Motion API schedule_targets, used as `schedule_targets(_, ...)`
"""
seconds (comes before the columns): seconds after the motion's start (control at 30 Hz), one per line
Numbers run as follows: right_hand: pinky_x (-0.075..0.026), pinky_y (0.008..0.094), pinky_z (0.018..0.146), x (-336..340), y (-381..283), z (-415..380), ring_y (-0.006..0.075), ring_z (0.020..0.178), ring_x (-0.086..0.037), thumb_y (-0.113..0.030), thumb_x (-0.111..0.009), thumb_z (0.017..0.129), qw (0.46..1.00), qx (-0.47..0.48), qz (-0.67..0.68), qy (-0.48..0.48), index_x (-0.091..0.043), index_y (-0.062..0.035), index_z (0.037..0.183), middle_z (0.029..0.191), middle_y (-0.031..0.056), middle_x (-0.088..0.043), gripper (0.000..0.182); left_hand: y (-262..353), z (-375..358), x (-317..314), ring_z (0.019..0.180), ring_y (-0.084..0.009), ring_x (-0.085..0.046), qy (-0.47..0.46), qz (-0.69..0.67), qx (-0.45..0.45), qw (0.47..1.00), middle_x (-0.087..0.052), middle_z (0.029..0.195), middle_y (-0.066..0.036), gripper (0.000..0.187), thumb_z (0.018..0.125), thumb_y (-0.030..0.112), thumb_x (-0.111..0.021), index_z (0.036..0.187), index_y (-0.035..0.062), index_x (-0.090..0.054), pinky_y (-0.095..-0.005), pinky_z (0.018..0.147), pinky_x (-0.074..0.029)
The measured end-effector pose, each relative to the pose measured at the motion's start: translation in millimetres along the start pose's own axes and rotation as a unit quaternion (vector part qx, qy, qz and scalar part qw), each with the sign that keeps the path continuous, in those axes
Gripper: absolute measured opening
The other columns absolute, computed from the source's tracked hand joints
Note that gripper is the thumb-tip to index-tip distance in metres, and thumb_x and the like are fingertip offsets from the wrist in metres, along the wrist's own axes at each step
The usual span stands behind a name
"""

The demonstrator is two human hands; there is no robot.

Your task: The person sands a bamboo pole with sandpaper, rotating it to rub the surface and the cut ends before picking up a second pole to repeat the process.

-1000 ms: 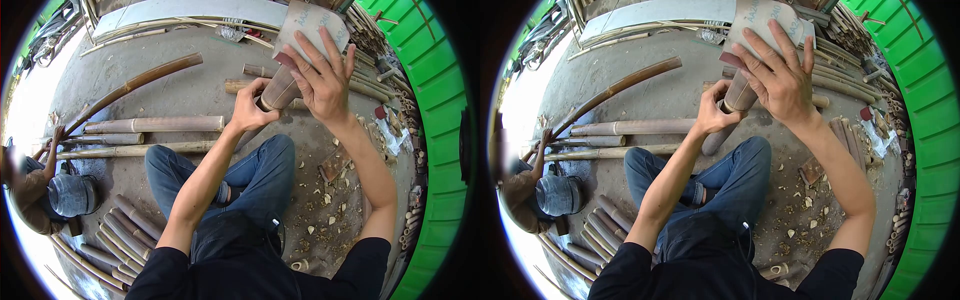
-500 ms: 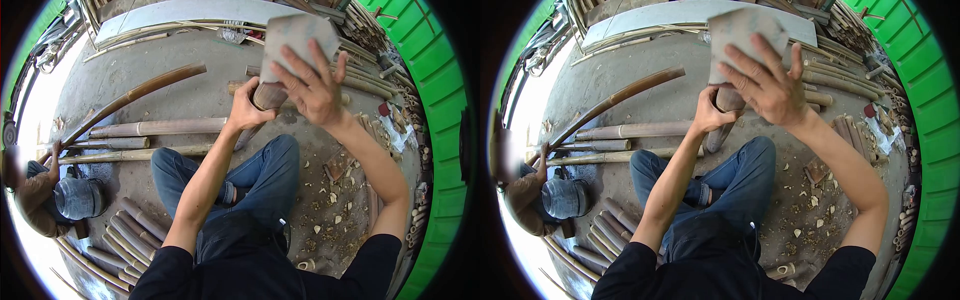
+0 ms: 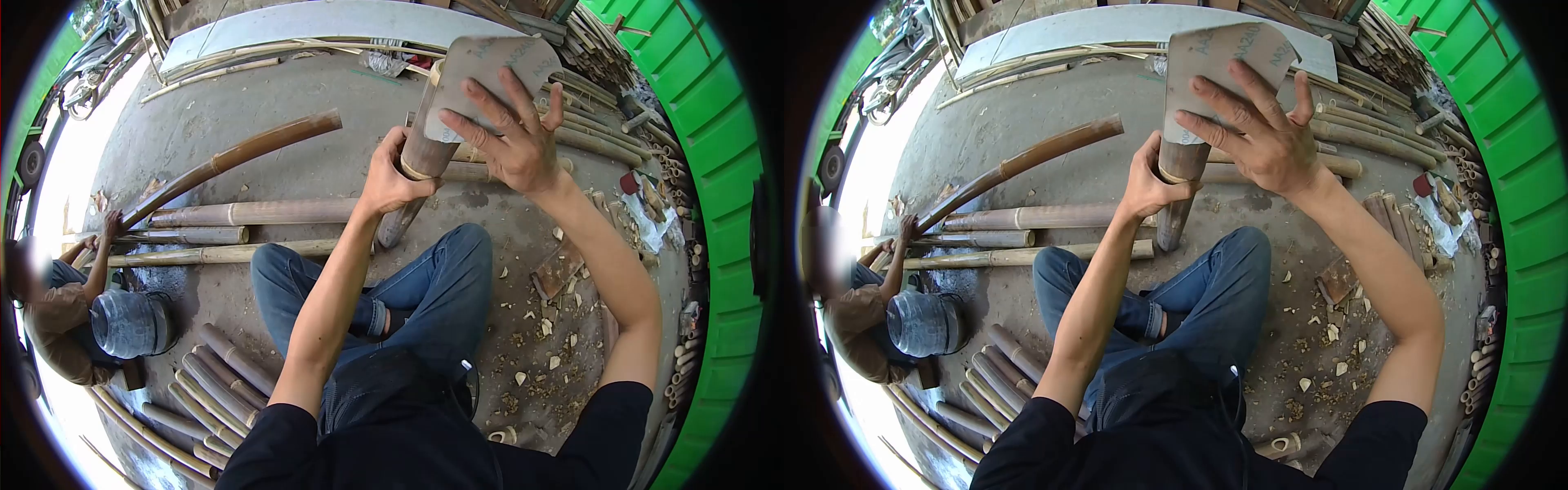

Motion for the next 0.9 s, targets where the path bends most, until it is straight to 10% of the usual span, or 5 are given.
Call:
schedule_targets(0.17,0.007,0.0541,0.129,-10,-20,-1,0.0197,0.152,-0.036,-0.031,-0.053,0.101,0.99,0.133,-0.041,-0.015,-0.059,-0.0429,0.143,0.158,-0.0107,-0.05,0.045,8,-2,6,0.102,-0.0178,-0.064,-0.051,0.068,-0.048,0.995,-0.069,0.11,-0.009,0.071,0.059,0.017,-0.09,0.121,0.0001,-0.061,-0.0327,0.089,-0.051)
schedule_targets(0.37,0.01,0.0548,0.13,-10,-23,0,0.0189,0.158,-0.024,-0.035,-0.044,0.107,0.998,0.046,0.033,-0.016,-0.053,-0.0413,0.147,0.163,-0.0134,-0.041,0.042,-35,5,22,0.105,-0.0219,-0.065,-0.011,0.258,-0.203,0.945,-0.068,0.112,-0.012,0.093,0.053,0.03,-0.101,0.126,0.0003,-0.052,-0.036,0.094,-0.051)
schedule_targets(0.43,0.006,0.0526,0.131,-7,-16,-4,0.0203,0.156,-0.028,-0.034,-0.047,0.106,0.994,0.104,0.022,0.032,-0.054,-0.0396,0.146,0.162,-0.0132,-0.043,0.041,6,1,16,0.102,-0.0191,-0.063,0.022,0.023,-0.065,0.997,-0.066,0.107,-0.009,0.083,0.053,0.024,-0.098,0.119,0.0013,-0.053,-0.0344,0.091,-0.051)
schedule_targets(0.7,-0.038,0.0361,0.117,5,-16,14,0.0172,0.128,-0.052,-0.039,-0.066,0.094,0.982,0.023,0.12,0.141,-0.071,-0.0348,0.131,0.147,-0.0153,-0.057,0.037,13,-8,16,0.102,-0.016,-0.061,-0.018,0.039,-0.024,0.999,-0.066,0.112,-0.007,0.073,0.063,0.013,-0.079,0.132,0.001,-0.057,-0.0326,0.091,-0.051)
schedule_targets(0.9,-0.02,0.042,0.122,-3,-25,20,0.0194,0.13,-0.05,-0.043,-0.065,0.092,0.994,-0.022,0.032,0.104,-0.067,-0.0366,0.138,0.145,-0.0116,-0.058,0.046,1,-6,18,0.104,-0.0207,-0.064,-0.009,0.184,-0.068,0.981,-0.067,0.113,-0.011,0.068,0.064,0.012,-0.079,0.128,-0.0008,-0.057,-0.0372,0.091,-0.052)
Point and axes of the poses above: each hand's wrist, its own z-axis towards the middle knuckle, its own x-axis out of the back of the hand, y = z × x, the point moved 4 cm from there along z, towards the middle knuckle
